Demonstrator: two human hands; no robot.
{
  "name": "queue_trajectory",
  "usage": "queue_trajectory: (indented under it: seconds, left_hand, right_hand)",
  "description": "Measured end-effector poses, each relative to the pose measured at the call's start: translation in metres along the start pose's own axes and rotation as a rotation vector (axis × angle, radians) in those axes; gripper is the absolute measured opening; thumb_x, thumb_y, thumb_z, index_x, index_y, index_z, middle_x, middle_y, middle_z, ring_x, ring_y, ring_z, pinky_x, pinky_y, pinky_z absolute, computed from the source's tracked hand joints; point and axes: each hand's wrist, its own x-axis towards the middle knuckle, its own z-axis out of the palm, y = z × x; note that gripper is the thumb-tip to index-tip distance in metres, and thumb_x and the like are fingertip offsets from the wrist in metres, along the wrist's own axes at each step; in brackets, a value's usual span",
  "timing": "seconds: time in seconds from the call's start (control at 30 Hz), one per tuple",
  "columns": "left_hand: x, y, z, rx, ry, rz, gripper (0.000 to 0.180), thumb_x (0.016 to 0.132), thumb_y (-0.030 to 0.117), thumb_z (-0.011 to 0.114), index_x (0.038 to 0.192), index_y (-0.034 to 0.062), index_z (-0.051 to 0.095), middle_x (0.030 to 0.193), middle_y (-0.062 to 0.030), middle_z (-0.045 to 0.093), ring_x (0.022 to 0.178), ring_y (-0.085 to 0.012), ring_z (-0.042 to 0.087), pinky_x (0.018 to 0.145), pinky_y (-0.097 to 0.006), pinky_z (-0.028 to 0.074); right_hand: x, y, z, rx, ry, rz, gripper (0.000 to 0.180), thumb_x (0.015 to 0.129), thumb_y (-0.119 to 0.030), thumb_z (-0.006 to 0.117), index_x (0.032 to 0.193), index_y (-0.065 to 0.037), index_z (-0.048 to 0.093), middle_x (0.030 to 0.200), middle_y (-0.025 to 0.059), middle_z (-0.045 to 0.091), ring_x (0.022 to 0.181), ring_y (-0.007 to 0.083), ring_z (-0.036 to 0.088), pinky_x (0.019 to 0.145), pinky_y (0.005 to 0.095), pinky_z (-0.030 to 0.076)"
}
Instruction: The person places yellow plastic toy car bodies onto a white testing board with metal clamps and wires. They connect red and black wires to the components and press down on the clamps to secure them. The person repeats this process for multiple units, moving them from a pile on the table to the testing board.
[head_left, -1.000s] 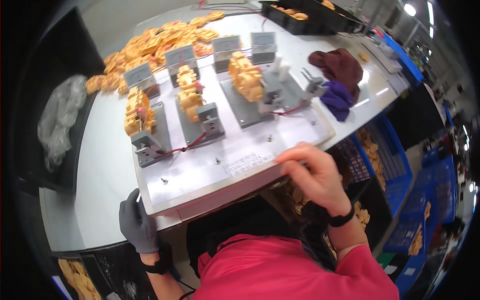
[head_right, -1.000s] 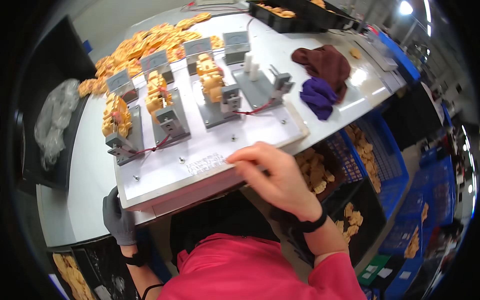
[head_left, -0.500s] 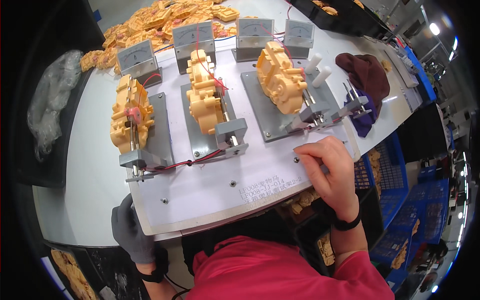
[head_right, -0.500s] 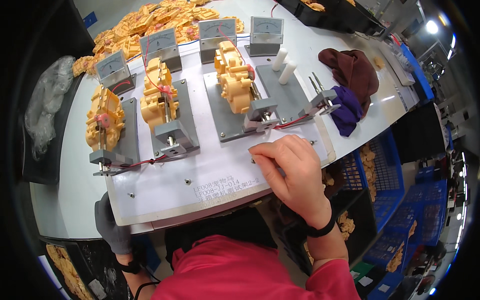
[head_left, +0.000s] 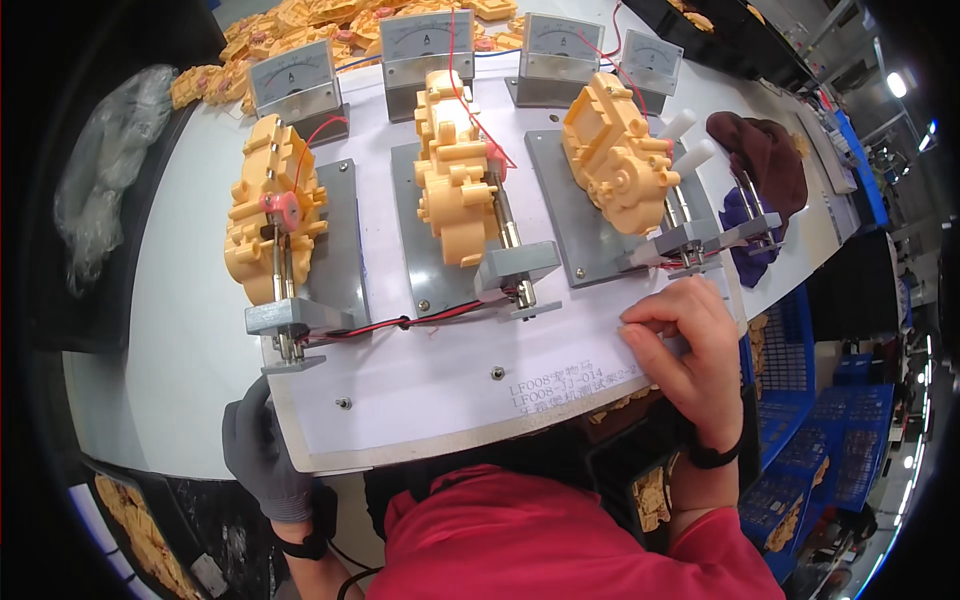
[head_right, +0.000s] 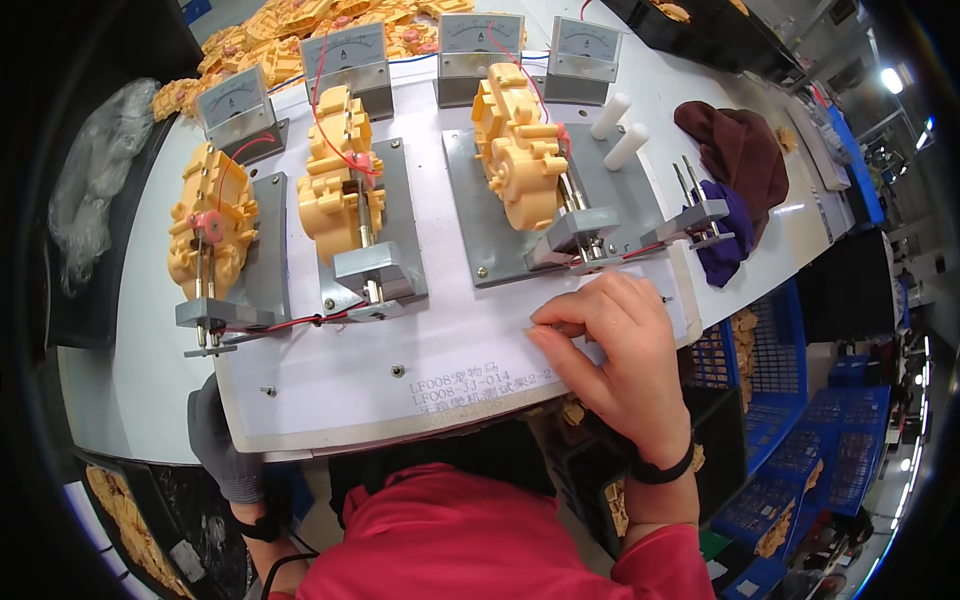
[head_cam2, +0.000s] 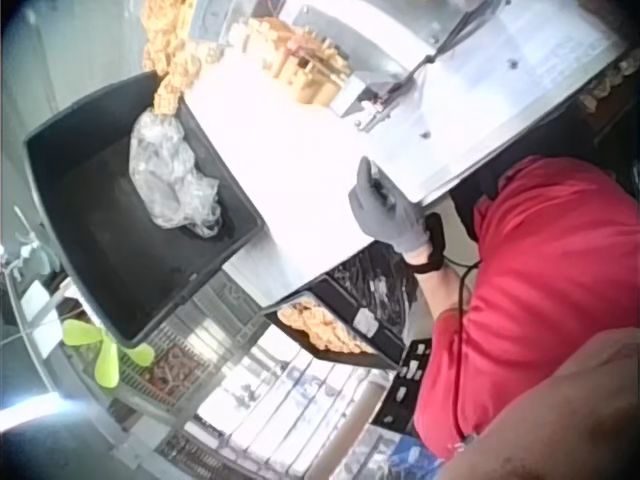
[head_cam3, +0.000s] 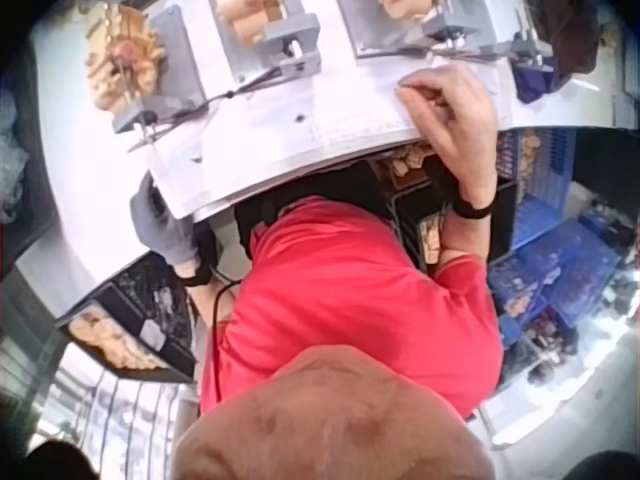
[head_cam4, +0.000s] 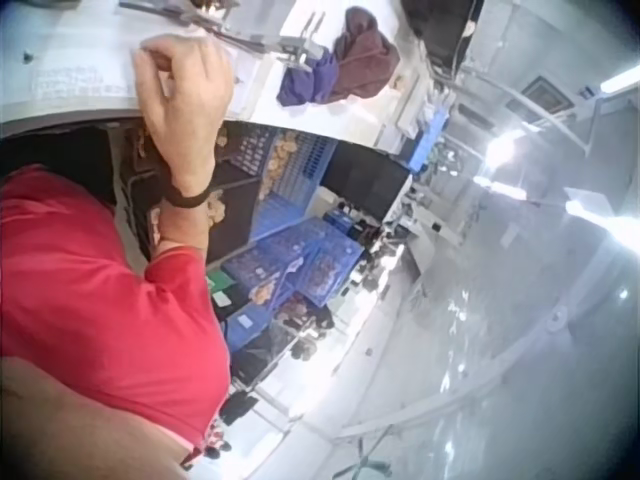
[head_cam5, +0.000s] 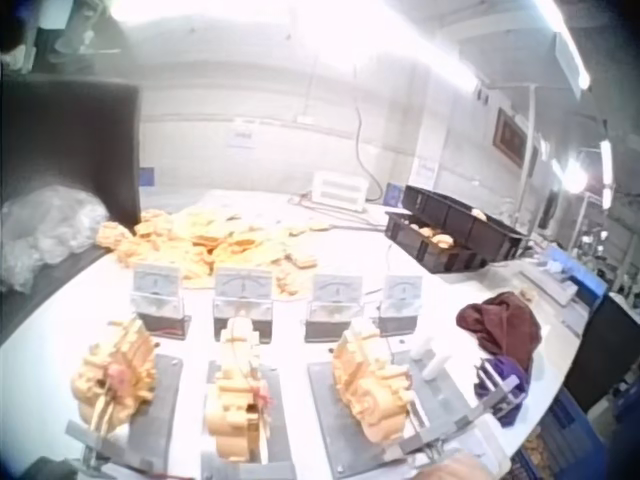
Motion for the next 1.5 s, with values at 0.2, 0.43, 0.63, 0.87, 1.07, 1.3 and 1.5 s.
queue_trajectory:
  seconds: [0.2,0.43,0.63,0.87,1.07,1.3,1.5]
  left_hand:
    - [0.0,0.003,0.0,-0.004,-0.007,-0.008,0.041,0.081,0.009,0.066,0.12,-0.0047,0.062,0.097,-0.0102,0.06,0.087,-0.0218,0.06,0.081,-0.033,0.048]
    - [0.0,0.001,0.001,-0.027,0.001,-0.018,0.041,0.081,0.008,0.066,0.12,-0.0046,0.062,0.097,-0.0104,0.061,0.089,-0.0222,0.06,0.083,-0.033,0.049]
    - [0.001,-0.002,0.001,0.017,0.014,-0.004,0.039,0.081,0.007,0.067,0.118,-0.0043,0.064,0.095,-0.0101,0.061,0.087,-0.021,0.061,0.081,-0.032,0.049]
    - [0.001,0.004,0.0,0.016,0.062,0.008,0.032,0.084,0.002,0.063,0.116,0.0017,0.067,0.083,-0.0058,0.057,0.073,-0.0164,0.054,0.067,-0.031,0.045]
    - [0.007,0.008,0.005,0.002,0.21,0.149,0.026,0.083,0.002,0.069,0.108,0.0058,0.07,0.072,-0.0068,0.055,0.062,-0.0197,0.053,0.059,-0.033,0.043]
    - [0.005,0.009,0.001,0.021,0.221,0.143,0.025,0.082,0.003,0.07,0.106,0.0073,0.071,0.072,-0.0054,0.057,0.062,-0.019,0.055,0.059,-0.033,0.044]
    - [0.005,0.008,0.0,0.045,0.231,0.155,0.025,0.082,0.006,0.071,0.106,0.0087,0.072,0.071,-0.0046,0.056,0.063,-0.019,0.055,0.06,-0.033,0.045]
  right_hand:
    - [-0.002,0.004,0.004,-0.043,0.05,-0.036,0.018,0.073,-0.011,0.081,0.084,-0.01,0.067,0.074,0.001,0.06,0.07,0.0211,0.057,0.07,0.0349,0.039]
    - [-0.002,0.004,0.005,-0.039,0.063,-0.058,0.018,0.071,-0.01,0.082,0.081,-0.011,0.067,0.074,0.0014,0.059,0.07,0.0219,0.056,0.069,0.0353,0.039]
    - [-0.002,0.007,0.006,-0.05,0.085,-0.124,0.02,0.069,-0.007,0.083,0.079,-0.011,0.066,0.075,0.002,0.059,0.071,0.0226,0.056,0.068,0.0357,0.04]
    - [-0.005,0.005,0.005,-0.06,0.111,-0.135,0.02,0.07,-0.005,0.082,0.082,-0.009,0.067,0.08,0.0026,0.062,0.077,0.0244,0.057,0.071,0.0362,0.042]
    - [-0.014,-0.029,0.015,-0.006,0.2,-0.097,0.025,0.073,-0.006,0.081,0.095,-0.007,0.068,0.093,0.0074,0.064,0.086,0.0275,0.057,0.079,0.0371,0.044]
    - [0.007,-0.071,0.053,-0.028,0.035,-0.207,0.021,0.076,-0.008,0.08,0.094,-0.01,0.07,0.088,0.0033,0.062,0.085,0.0238,0.057,0.077,0.0359,0.041]
    - [0.006,-0.067,0.06,-0.052,0.091,-0.228,0.016,0.075,-0.009,0.081,0.086,-0.011,0.07,0.081,0.0003,0.06,0.078,0.0206,0.056,0.072,0.0349,0.039]
